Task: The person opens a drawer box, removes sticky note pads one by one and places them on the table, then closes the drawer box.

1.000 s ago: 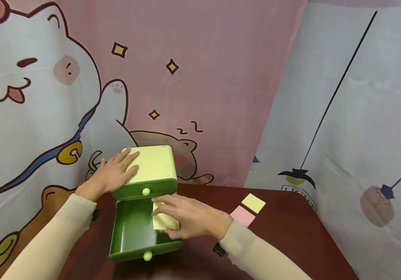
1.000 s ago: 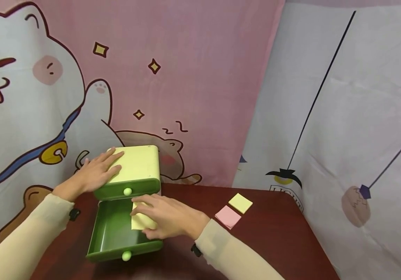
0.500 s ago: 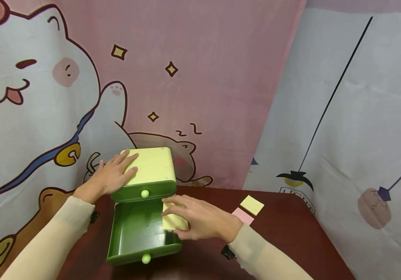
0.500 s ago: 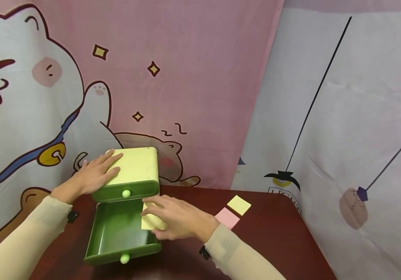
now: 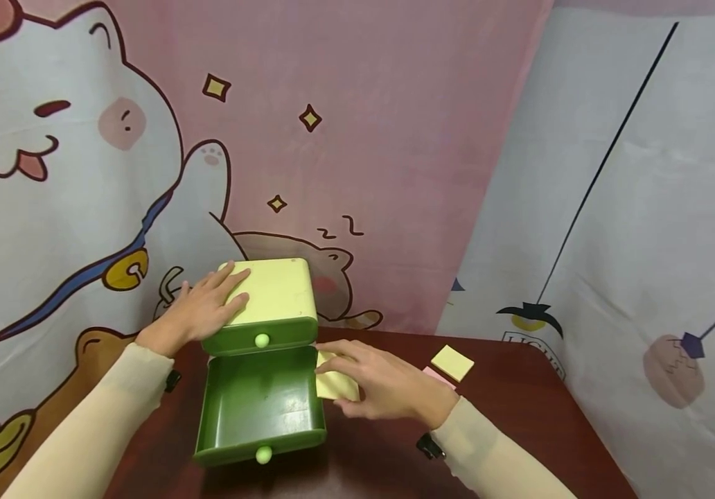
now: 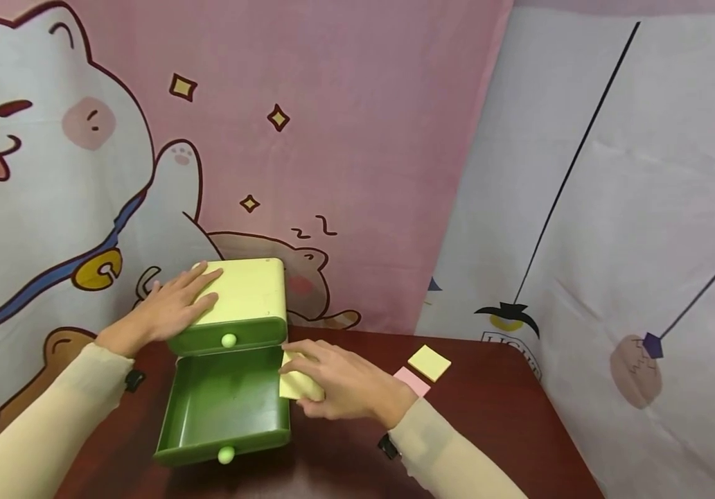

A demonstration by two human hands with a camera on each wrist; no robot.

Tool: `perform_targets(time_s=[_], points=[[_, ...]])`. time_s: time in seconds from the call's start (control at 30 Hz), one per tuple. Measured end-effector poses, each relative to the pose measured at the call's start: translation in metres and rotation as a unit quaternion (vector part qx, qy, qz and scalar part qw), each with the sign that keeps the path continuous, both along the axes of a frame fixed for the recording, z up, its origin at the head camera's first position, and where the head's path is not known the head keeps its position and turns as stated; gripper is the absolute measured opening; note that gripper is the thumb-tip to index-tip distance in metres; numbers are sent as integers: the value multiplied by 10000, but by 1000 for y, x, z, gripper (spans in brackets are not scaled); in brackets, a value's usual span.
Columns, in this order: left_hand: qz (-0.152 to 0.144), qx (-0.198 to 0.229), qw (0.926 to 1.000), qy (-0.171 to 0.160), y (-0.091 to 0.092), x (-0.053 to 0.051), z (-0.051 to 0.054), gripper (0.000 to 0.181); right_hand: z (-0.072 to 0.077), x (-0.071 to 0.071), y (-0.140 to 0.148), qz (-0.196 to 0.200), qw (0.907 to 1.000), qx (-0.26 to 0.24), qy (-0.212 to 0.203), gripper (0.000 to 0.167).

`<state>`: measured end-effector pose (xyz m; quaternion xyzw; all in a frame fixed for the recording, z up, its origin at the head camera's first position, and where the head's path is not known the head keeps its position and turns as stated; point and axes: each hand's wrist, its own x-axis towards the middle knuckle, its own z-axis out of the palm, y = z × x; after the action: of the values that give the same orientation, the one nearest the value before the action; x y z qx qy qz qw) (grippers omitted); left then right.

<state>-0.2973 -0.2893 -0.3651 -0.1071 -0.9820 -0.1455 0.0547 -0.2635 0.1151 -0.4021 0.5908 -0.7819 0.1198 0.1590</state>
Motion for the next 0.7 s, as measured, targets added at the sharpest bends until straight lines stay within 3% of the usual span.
perform_targets(time_s=[0.7], points=[[10,55,9999,-90,-1,-1,1,78,-18,-8,62,-743,9966,-148,-335,55]])
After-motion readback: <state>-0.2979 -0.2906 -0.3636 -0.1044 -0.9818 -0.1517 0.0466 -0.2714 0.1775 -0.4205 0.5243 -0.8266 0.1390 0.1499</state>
